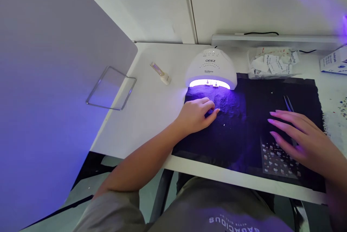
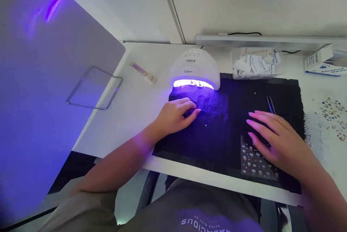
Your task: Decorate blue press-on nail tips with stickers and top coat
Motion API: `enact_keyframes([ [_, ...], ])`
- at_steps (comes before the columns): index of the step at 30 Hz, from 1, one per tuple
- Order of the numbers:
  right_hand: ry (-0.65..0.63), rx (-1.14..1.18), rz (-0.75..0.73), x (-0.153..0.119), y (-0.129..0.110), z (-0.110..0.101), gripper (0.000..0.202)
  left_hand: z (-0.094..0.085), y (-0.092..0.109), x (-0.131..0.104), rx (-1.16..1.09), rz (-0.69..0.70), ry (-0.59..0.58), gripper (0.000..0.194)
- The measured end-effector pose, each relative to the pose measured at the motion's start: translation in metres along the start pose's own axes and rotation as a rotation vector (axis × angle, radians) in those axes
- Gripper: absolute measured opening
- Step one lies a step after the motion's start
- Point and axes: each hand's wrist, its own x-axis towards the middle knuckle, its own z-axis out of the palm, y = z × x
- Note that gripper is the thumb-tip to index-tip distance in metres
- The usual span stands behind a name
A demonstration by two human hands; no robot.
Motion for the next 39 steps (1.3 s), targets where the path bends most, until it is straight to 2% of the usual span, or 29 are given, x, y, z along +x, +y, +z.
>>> enact_keyframes([
  [9, -0.032, 0.063, 0.105, -0.004, 0.007, 0.008, 0.042, -0.001, -0.007, -0.002, -0.054, 0.041, 0.004, 0.032],
  [25, -0.05, -0.042, 0.07, 0.0, 0.006, 0.001, 0.032, -0.003, -0.011, -0.002, -0.097, 0.053, -0.013, 0.032],
  [31, -0.063, -0.047, 0.045, -0.003, 0.01, 0.001, 0.038, -0.002, -0.012, -0.001, -0.082, 0.045, -0.028, 0.032],
  [39, 0.001, -0.025, 0.097, -0.004, 0.013, -0.001, 0.039, -0.001, -0.013, 0.003, -0.081, 0.077, -0.047, 0.028],
])
